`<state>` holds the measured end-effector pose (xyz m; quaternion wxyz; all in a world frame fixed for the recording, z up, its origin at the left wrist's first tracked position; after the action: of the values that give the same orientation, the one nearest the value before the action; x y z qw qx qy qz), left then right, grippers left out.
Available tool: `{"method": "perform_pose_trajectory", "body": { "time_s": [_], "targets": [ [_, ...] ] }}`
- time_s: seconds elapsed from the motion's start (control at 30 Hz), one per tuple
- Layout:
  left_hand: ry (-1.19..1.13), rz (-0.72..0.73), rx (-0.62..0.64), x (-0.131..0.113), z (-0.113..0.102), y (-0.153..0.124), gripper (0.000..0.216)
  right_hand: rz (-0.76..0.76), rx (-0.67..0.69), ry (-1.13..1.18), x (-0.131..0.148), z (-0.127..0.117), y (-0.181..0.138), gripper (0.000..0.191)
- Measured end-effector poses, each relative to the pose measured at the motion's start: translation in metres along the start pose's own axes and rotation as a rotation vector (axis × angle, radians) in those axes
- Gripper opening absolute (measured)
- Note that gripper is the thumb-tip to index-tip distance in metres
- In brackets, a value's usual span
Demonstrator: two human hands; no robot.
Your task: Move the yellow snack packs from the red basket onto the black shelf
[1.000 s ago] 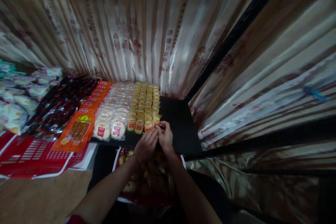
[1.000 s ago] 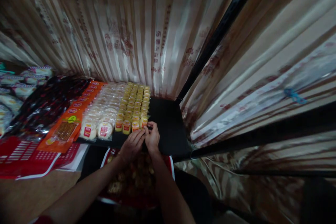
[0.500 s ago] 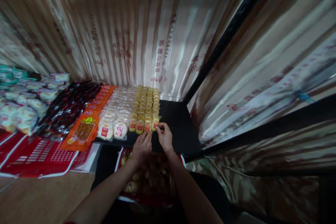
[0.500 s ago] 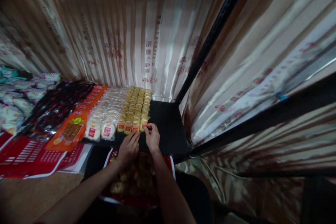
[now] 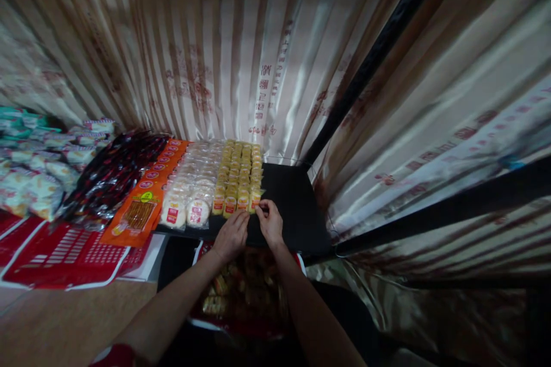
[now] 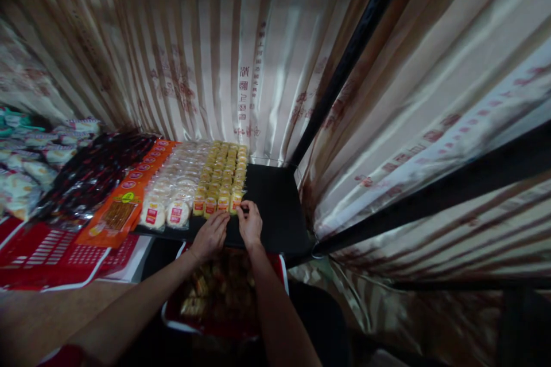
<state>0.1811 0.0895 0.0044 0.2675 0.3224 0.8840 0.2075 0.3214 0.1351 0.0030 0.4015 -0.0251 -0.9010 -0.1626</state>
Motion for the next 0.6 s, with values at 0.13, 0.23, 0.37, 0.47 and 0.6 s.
{"method": "perform_pose_trajectory", "body": {
  "time_s": [0.13,0.23,0.37,0.47,0.6],
  "targets": [
    [0.003,0.015,0.024,0.0002,0.0012,0.0014,0.037,-0.003,-0.001,-0.025,-0.0014,0.0023,0.0004,0.020],
    [-0.002,0.021,0.047,-0.0002,0.0011,0.0003,0.037,-0.002,-0.004,-0.021,-0.0027,0.0030,-0.0004,0.021],
    [-0.001,-0.037,0.061,0.0008,0.0011,-0.0014,0.038,-0.011,-0.009,-0.007,-0.0043,0.0035,-0.0010,0.022],
    [0.004,-0.058,0.059,0.0019,0.0026,-0.0013,0.039,-0.020,-0.020,-0.023,-0.0039,0.0034,-0.0009,0.022],
    [0.017,-0.058,0.072,0.0033,0.0060,-0.0018,0.039,-0.026,-0.020,-0.048,-0.0010,0.0022,-0.0009,0.023]
  ]
}}
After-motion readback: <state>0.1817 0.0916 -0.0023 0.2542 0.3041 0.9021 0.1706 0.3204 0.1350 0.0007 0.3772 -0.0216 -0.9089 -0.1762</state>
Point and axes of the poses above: each hand's wrist, its own y-axis towards the middle knuckle, its own z-axis out of the palm, x = y × z, the point moved 2 cm from there along y, towards the middle knuckle, and after that the axes turned 14 degrees about -y, right-handed, at the moved point
